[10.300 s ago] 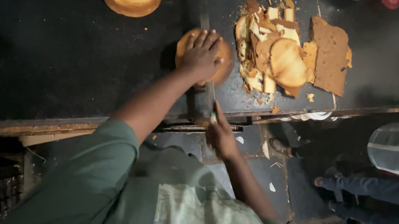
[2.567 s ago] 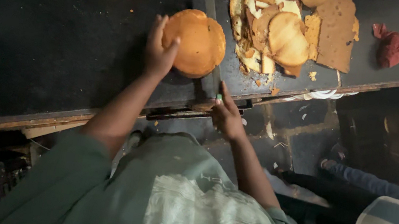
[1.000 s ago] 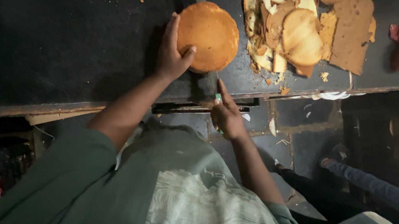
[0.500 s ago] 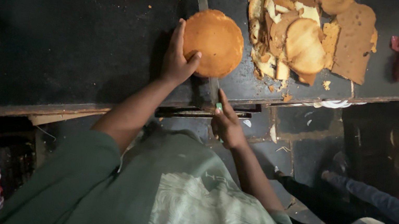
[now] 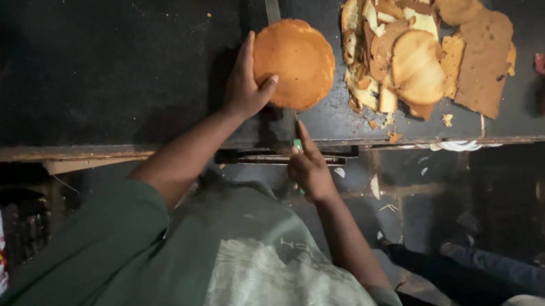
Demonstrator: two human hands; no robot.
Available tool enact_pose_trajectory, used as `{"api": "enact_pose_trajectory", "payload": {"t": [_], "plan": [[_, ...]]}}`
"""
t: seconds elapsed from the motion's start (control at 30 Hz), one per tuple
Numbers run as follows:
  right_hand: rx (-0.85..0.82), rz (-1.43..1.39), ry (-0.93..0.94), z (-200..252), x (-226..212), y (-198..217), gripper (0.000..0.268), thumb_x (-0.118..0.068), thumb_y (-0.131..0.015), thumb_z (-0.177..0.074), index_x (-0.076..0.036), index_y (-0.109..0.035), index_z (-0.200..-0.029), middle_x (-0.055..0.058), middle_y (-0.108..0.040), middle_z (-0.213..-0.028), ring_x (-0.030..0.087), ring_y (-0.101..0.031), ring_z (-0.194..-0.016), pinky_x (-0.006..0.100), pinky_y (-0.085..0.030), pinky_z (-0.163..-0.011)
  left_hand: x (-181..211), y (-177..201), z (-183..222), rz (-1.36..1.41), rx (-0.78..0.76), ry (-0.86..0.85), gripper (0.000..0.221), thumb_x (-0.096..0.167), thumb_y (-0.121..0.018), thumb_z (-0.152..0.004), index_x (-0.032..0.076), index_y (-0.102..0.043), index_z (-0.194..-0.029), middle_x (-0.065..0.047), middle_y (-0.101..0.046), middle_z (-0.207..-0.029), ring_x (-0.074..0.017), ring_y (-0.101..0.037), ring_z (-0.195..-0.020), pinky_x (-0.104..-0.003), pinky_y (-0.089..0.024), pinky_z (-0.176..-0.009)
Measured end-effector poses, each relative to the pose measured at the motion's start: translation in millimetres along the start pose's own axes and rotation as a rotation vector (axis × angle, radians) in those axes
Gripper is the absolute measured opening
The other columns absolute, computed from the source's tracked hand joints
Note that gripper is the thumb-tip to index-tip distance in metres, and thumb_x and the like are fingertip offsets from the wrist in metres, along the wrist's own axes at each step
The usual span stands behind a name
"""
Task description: The person removes paper liners from baked round cakes by hand and uses a knife to trim the tops of the cakes on a counter.
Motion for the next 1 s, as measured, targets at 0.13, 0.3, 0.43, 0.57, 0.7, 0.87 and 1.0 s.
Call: {"api": "enact_pose_trajectory", "payload": {"t": [0.13, 0.3, 0.43, 0.57, 0.7, 0.87, 1.0], "plan": [[-0.044, 0.009, -0.083, 54.7, 15.1, 13.8, 0.071, -0.02, -0.051, -0.102, -0.018, -0.018, -0.165, 0.004, -0.05, -0.062, 0.015, -0.047, -0.046, 0.029, -0.041, -0.044, -2.4, -2.1, 1.0, 0.038, 0.011, 0.006, 0.095, 0.016, -0.075, -0.088, -0.002, -0.018, -0.163, -0.027, -0.033, -0.165, -0.0406, -0.038, -0.154, -0.045, -0.032, -0.129], [0.002, 0.07, -0.123, 50.8, 16.2, 15.6, 0.07, -0.02, -0.052, -0.104, -0.019, -0.019, -0.167, 0.001, -0.05, -0.07, 0.013, -0.048, -0.052, 0.028, -0.041, -0.048, -2.3, -2.0, -0.2, 0.002, 0.022, -0.008, 0.096, 0.014, -0.076, -0.089, -0.002, -0.017, -0.163, -0.026, -0.031, -0.167, -0.0403, -0.035, -0.156, -0.044, -0.032, -0.129], [-0.048, -0.035, -0.012, -7.7, 5.9, 2.0, 0.07, -0.018, -0.052, -0.107, -0.019, -0.02, -0.169, 0.0, -0.047, -0.071, 0.01, -0.045, -0.053, 0.027, -0.042, -0.047, 2.2, 0.8, 1.6, 0.051, 0.0, 0.012, 0.096, 0.012, -0.075, -0.09, -0.003, -0.015, -0.163, -0.028, -0.028, -0.168, -0.0414, -0.033, -0.156, -0.044, -0.031, -0.129], [0.025, 0.219, 0.047, 16.5, 10.1, 12.9, 0.064, -0.016, -0.052, -0.112, -0.014, -0.027, -0.171, -0.008, -0.062, -0.111, 0.007, -0.043, -0.067, 0.024, -0.041, -0.057, 3.8, 1.5, -0.1, 0.04, 0.002, -0.004, 0.096, 0.012, -0.075, -0.091, -0.002, -0.014, -0.164, -0.027, -0.029, -0.168, -0.0401, -0.034, -0.158, -0.044, -0.03, -0.131], [-0.031, 0.039, -0.107, 72.4, 28.2, 21.4, 0.069, -0.014, -0.052, -0.107, -0.017, -0.022, -0.169, 0.0, -0.051, -0.081, 0.01, -0.044, -0.059, 0.026, -0.041, -0.054, 2.0, 1.6, 1.3, 0.014, 0.005, -0.027, 0.096, 0.014, -0.075, -0.091, -0.003, -0.013, -0.163, -0.027, -0.029, -0.167, -0.04, -0.033, -0.157, -0.044, -0.029, -0.131], [-0.002, 0.173, -0.09, 26.0, 2.9, 1.9, 0.067, -0.019, -0.05, -0.103, -0.02, -0.022, -0.165, 0.002, -0.052, -0.066, 0.012, -0.046, -0.046, 0.027, -0.042, -0.043, -1.5, 0.1, 0.6, 0.051, -0.016, -0.002, 0.094, 0.013, -0.071, -0.095, -0.005, -0.009, -0.164, -0.03, -0.025, -0.169, -0.0416, -0.03, -0.158, -0.044, -0.028, -0.131], [-0.001, 0.125, -0.094, 14.4, -11.7, -11.2, 0.067, -0.019, -0.051, -0.103, -0.021, -0.024, -0.165, 0.0, -0.05, -0.067, 0.011, -0.046, -0.048, 0.027, -0.041, -0.044, -3.4, -1.6, 1.6, 0.055, -0.028, -0.011, 0.093, 0.017, -0.069, -0.099, -0.006, -0.005, -0.163, -0.032, -0.021, -0.169, -0.0424, -0.029, -0.158, -0.044, -0.028, -0.13]]}}
Point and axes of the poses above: each hand's wrist, its own z-axis away from the middle knuckle, its own y-axis out of the back of the hand, x = y × z, the point moved 5 cm from there along -z, towards the middle knuckle
